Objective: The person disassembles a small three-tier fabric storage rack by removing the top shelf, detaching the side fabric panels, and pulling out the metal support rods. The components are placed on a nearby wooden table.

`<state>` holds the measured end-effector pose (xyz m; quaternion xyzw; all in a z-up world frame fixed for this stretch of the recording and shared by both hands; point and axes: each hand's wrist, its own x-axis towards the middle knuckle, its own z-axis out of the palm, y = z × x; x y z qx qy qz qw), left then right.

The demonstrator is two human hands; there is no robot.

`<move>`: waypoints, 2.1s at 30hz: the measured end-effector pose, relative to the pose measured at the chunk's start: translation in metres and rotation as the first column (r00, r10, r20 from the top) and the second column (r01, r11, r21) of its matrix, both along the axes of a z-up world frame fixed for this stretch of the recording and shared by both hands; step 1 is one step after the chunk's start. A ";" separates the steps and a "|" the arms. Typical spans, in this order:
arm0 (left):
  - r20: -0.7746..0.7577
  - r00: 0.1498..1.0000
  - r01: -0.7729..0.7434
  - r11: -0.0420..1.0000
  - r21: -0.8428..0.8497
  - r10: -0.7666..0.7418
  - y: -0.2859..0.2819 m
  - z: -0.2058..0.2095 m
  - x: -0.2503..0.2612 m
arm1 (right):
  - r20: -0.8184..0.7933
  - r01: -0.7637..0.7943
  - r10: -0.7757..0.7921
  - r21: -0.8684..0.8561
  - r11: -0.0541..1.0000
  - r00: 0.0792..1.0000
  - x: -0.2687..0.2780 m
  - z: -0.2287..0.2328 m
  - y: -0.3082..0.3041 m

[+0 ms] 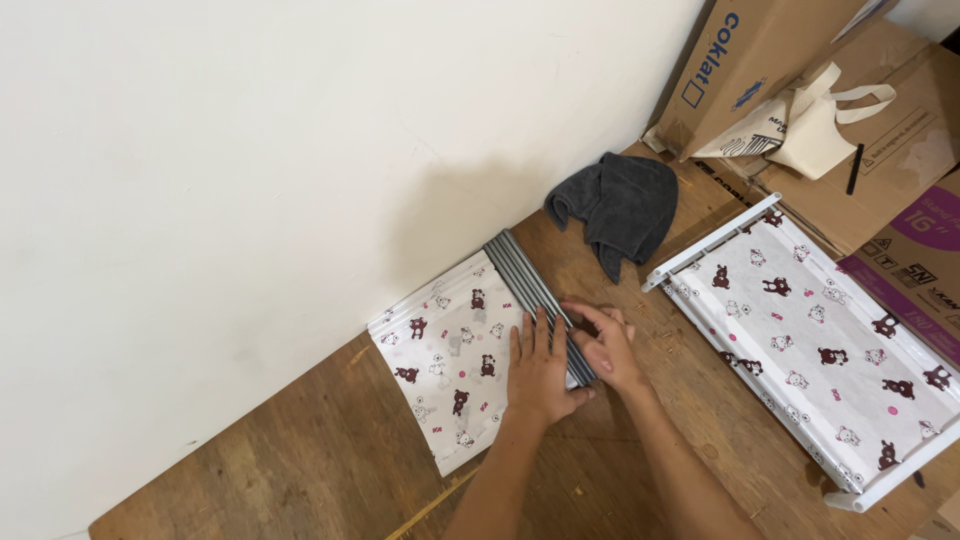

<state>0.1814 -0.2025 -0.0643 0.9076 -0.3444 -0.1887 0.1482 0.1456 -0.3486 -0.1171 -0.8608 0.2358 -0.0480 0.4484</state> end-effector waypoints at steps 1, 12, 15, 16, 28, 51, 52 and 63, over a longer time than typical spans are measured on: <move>-0.029 1.000 -0.008 1.000 0.021 0.008 0.001 0.002 0.000 | 0.010 0.011 -0.012 0.036 0.999 1.000 -0.001 0.000 -0.001; 0.263 0.956 0.120 0.991 0.064 -0.133 0.056 -0.014 -0.007 | 0.232 0.197 -0.267 0.283 0.939 0.935 -0.032 -0.021 0.009; 0.237 0.968 0.072 0.996 0.055 -0.083 0.067 -0.014 -0.005 | 0.313 0.172 -0.235 0.216 0.961 0.920 -0.034 -0.019 0.014; 0.199 0.976 0.069 0.994 0.079 -0.084 0.072 -0.010 -0.006 | 0.328 0.177 -0.231 0.185 0.967 0.916 -0.035 -0.016 0.017; 0.344 0.926 -0.136 0.987 -0.084 0.157 0.151 0.054 -0.014 | 0.413 0.071 0.070 -0.317 0.946 0.908 -0.048 0.075 0.108; 0.494 0.322 -0.824 0.496 -0.273 0.807 0.786 0.141 -0.281 | 0.252 -0.778 0.795 -0.188 0.600 0.552 -0.129 0.175 0.657; 0.475 0.312 -0.840 0.473 -0.267 0.823 0.813 0.132 -0.302 | 0.158 -0.777 0.769 -0.019 0.630 0.620 -0.140 0.149 0.685; 0.396 0.318 -0.882 0.422 -0.210 0.861 0.926 -0.037 -0.426 | -0.267 -0.275 0.688 0.775 0.570 0.675 -0.280 -0.205 0.870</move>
